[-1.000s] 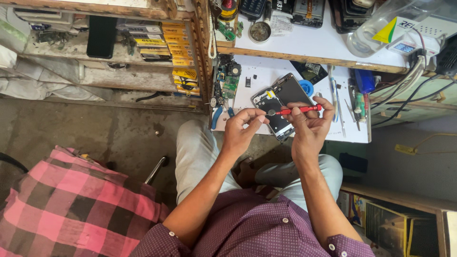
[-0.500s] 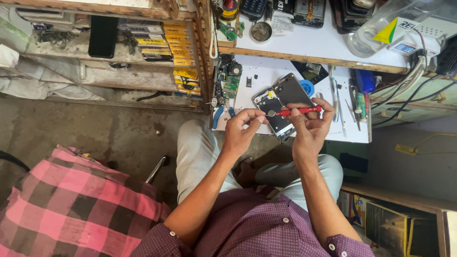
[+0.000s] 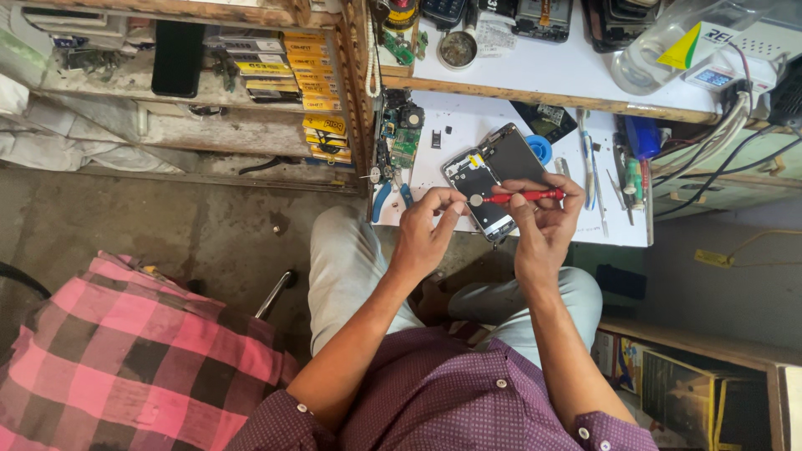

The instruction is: The person sits at a repair bench and uses a red screwdriver to unscrew and pry open a smartphone, working on its internal components. They reposition the phone repeatedly and continue unscrewing and adjusting parts on the opened device.

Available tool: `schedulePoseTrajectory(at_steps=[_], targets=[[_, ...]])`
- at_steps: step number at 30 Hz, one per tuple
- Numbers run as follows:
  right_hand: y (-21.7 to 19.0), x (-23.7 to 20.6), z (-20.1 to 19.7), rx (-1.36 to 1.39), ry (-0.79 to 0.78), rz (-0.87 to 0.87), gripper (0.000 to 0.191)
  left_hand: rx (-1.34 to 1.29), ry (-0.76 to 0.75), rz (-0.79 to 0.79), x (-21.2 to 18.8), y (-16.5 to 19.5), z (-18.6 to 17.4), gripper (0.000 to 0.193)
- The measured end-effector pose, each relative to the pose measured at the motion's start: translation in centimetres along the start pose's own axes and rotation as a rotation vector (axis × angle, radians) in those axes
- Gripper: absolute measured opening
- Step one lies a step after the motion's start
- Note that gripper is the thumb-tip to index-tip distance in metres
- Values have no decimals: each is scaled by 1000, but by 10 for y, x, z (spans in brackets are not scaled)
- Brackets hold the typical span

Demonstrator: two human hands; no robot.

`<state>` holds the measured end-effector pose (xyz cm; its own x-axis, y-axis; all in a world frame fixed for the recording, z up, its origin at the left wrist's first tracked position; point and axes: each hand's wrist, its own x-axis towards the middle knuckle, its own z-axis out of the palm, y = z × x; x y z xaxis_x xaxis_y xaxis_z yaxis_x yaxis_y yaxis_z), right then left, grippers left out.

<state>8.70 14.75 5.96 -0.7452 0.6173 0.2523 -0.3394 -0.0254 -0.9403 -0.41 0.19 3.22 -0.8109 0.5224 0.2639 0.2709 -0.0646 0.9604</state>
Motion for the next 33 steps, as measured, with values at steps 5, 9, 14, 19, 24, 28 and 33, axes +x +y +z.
schedulePoseTrajectory(at_steps=[5, 9, 14, 19, 24, 28, 33], targets=[[4, -6, -2, 29, 26, 14, 40, -61, -15, -102, -6, -2, 7, 18], [7, -8, -6, 34, 45, 23, 41, -101, -30, -145, -8, -7, 12, 20], [5, -5, -9, 39, 79, 42, 45, -36, -16, -110, -5, -4, 8, 28], [5, 0, -14, 0, 139, 19, 49, 379, 153, 119, -4, -2, 6, 42], [3, 9, -23, -40, 120, -5, 54, 583, 123, 191, -2, -11, 7, 65], [3, 22, -24, -70, 158, 33, 54, 691, 112, 180, 5, -17, 16, 77], [11, 40, -28, 6, 112, 83, 54, 764, 89, 145, 4, -21, 21, 81]])
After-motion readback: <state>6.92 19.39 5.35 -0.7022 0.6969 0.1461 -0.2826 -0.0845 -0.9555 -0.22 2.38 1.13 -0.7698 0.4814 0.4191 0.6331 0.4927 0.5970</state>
